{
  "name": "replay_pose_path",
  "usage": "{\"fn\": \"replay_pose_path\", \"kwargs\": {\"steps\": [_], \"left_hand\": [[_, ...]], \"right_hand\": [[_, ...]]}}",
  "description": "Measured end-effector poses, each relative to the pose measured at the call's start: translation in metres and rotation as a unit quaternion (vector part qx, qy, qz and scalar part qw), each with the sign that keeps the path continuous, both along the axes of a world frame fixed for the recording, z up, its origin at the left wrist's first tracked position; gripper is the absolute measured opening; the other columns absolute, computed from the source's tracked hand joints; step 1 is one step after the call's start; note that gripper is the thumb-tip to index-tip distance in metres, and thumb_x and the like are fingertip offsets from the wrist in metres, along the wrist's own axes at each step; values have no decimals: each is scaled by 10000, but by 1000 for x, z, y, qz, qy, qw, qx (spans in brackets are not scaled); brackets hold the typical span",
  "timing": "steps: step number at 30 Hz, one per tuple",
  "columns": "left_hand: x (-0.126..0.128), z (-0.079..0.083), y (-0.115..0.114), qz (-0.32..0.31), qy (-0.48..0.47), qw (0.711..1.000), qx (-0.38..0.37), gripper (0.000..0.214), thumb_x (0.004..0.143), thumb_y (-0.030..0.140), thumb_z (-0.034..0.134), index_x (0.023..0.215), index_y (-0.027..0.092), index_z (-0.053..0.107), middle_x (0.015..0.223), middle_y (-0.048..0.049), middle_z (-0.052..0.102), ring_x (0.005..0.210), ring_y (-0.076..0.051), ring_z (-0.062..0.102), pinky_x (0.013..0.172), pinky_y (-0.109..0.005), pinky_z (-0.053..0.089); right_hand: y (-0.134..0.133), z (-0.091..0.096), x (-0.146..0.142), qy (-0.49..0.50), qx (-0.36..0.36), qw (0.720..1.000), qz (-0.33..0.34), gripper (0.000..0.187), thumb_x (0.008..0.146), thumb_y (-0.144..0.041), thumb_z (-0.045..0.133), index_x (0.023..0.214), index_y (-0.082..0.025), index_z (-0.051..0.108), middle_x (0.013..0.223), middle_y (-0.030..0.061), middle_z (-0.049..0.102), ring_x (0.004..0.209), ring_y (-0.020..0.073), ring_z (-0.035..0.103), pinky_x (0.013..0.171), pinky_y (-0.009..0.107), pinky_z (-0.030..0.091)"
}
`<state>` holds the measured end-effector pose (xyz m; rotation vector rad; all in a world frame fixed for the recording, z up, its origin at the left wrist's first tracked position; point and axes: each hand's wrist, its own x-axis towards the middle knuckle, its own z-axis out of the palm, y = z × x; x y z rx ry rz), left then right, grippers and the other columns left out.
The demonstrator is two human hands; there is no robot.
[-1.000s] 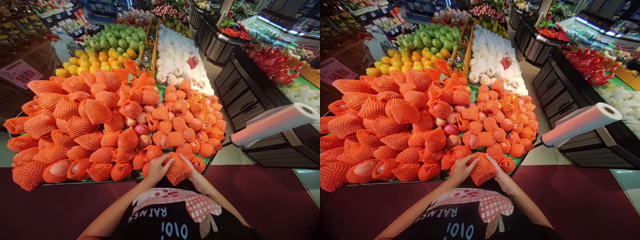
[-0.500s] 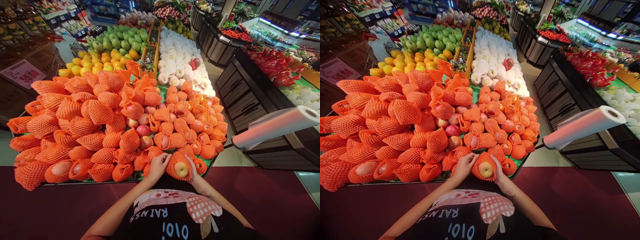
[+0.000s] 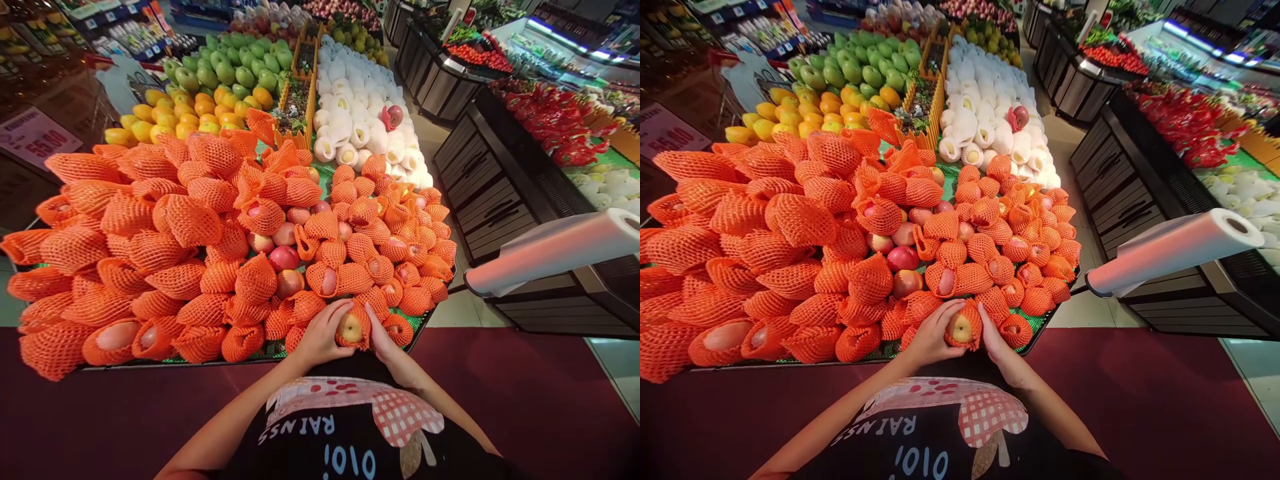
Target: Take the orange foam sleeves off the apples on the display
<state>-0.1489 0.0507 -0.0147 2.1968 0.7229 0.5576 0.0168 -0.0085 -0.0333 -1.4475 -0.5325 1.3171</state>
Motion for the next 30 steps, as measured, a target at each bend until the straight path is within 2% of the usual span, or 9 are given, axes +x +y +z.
{"fn": "replay_pose_path", "kwargs": {"steps": [3, 5, 9, 14, 17, 21, 24, 27, 30], "left_hand": [[0, -5, 7, 38, 12, 999, 13, 880, 683, 234, 780, 1463, 221, 374, 1481, -158, 498, 1380, -325, 490, 1156, -520, 435], [2, -5, 11, 41, 28, 999, 10, 855, 681, 225, 774, 1446, 213, 389, 1471, -160, 507, 1365, -331, 500, 1146, -539, 438], [11, -7, 14, 28, 82, 996, 2, 842, 636, 239, 795, 1397, 162, 443, 1381, -177, 565, 1326, -351, 499, 1127, -557, 437], [19, -6, 19, 35, 140, 989, -2, 767, 692, 267, 745, 1392, 135, 460, 1381, -193, 566, 1319, -366, 470, 1106, -575, 435], [12, 9, 31, -13, 125, 992, -1, 733, 706, 222, 719, 1396, 155, 479, 1380, -178, 575, 1307, -342, 485, 1119, -554, 431], [-6, 45, 63, -106, 71, 992, 24, 622, 780, 386, 725, 1362, 235, 564, 1490, -139, 499, 1384, -345, 432, 1182, -558, 361], [-15, 57, 89, -5, 53, 995, 88, 438, 888, 446, 619, 1276, 244, 637, 1560, -118, 418, 1431, -346, 371, 1203, -576, 314], [-18, 46, 109, 166, 77, 970, 157, 395, 908, 474, 597, 1173, 195, 686, 1553, -148, 412, 1461, -392, 307, 1207, -621, 276], [-20, 31, 119, 188, 112, 960, 172, 488, 874, 523, 639, 1201, 163, 667, 1433, -181, 532, 1425, -397, 369, 1189, -624, 307]], "right_hand": [[1, 8, 7, -181, 24, 983, 3, 618, 922, -671, 479, 1311, -201, 583, 1410, 128, 579, 1323, 248, 523, 1180, 478, 341], [1, 16, 10, -277, 66, 958, 19, 526, 972, -579, 467, 1347, -214, 527, 1417, 126, 556, 1291, 233, 534, 1158, 467, 366], [2, 26, 8, -374, 108, 910, 142, 429, 981, -477, 512, 1315, -210, 548, 1327, 126, 598, 1263, 251, 545, 1129, 461, 404], [7, 14, 5, -436, 74, 865, 238, 629, 977, -466, 494, 1516, -170, 360, 1525, 186, 422, 1439, 312, 380, 1195, 546, 318], [8, 8, 6, -443, 69, 858, 249, 720, 929, -456, 566, 1543, -182, 305, 1545, 183, 393, 1455, 320, 360, 1197, 552, 320], [8, 5, 3, -470, 54, 856, 206, 744, 849, -394, 647, 1486, -144, 356, 1471, 204, 450, 1386, 346, 431, 1164, 557, 366], [8, 4, -3, -513, 41, 845, 147, 691, 804, -364, 683, 1413, -156, 432, 1394, 196, 499, 1311, 368, 480, 1115, 576, 409], [9, 3, -7, -536, 36, 835, 118, 646, 803, -376, 704, 1375, -188, 469, 1354, 177, 511, 1258, 370, 501, 1080, 576, 435], [8, 2, -9, -528, 34, 841, 116, 664, 822, -433, 713, 1388, -194, 462, 1355, 173, 490, 1271, 366, 490, 1092, 573, 425]]}}
